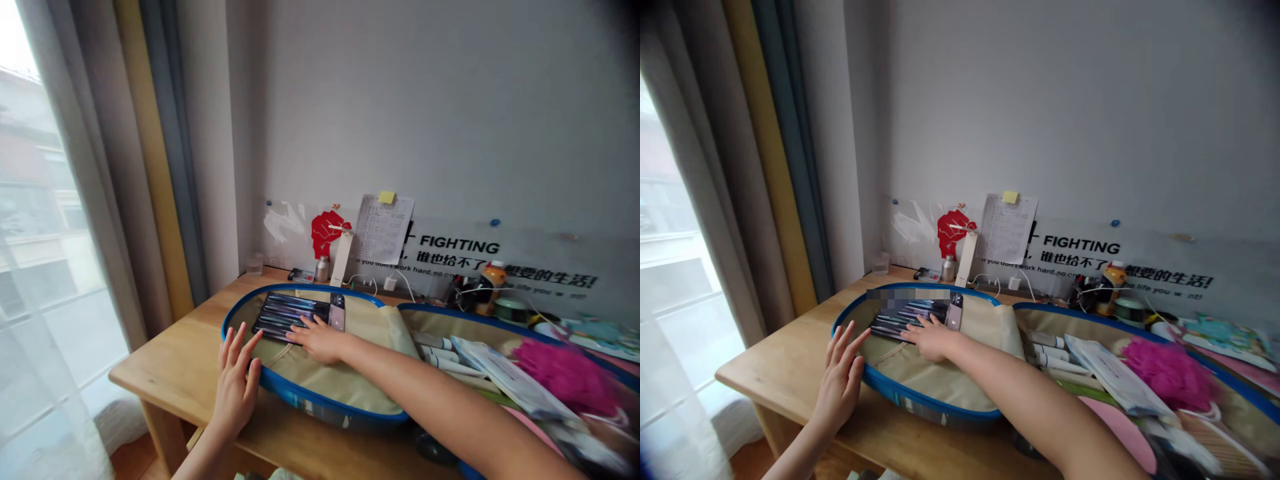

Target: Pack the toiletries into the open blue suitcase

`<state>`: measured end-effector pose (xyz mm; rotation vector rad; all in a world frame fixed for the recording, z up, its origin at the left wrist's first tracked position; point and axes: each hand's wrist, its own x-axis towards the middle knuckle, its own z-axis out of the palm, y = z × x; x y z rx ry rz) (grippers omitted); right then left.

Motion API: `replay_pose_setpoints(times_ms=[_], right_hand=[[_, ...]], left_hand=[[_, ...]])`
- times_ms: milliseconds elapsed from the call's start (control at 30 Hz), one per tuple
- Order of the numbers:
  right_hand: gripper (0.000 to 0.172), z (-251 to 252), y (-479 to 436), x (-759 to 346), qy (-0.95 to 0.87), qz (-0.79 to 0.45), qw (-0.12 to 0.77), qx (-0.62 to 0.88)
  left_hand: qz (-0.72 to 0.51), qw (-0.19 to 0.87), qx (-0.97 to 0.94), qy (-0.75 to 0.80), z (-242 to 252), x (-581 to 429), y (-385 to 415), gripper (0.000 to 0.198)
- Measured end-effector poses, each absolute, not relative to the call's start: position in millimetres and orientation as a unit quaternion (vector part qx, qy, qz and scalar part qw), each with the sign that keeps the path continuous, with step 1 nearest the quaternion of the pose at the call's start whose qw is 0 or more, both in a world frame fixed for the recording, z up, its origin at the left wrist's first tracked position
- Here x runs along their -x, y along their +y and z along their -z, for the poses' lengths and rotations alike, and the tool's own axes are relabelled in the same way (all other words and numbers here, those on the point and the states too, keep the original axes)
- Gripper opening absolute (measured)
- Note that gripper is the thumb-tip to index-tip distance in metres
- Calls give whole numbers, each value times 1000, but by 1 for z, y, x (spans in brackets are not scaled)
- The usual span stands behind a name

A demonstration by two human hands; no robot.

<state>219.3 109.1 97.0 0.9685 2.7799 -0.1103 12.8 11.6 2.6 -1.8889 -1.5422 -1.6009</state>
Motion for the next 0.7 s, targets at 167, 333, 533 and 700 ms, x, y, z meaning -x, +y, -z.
replay_pose_setpoints(times_ms=[167, 333, 533, 700], right_hand=[[59, -136, 119, -245, 918, 12, 9, -396], [52, -184, 130, -337, 826, -41, -83, -556], [30, -181, 98, -473, 689, -6, -36, -724], [26, -149, 65, -532, 628, 13, -18, -778]], left_hand=[[540, 109, 643, -533, -1, -12, 13, 41], [540, 101, 645, -532, -1, -10, 12, 40], [541, 100, 649, -526, -1, -9, 12, 40], [542, 99, 650, -524, -1, -9, 12, 41]])
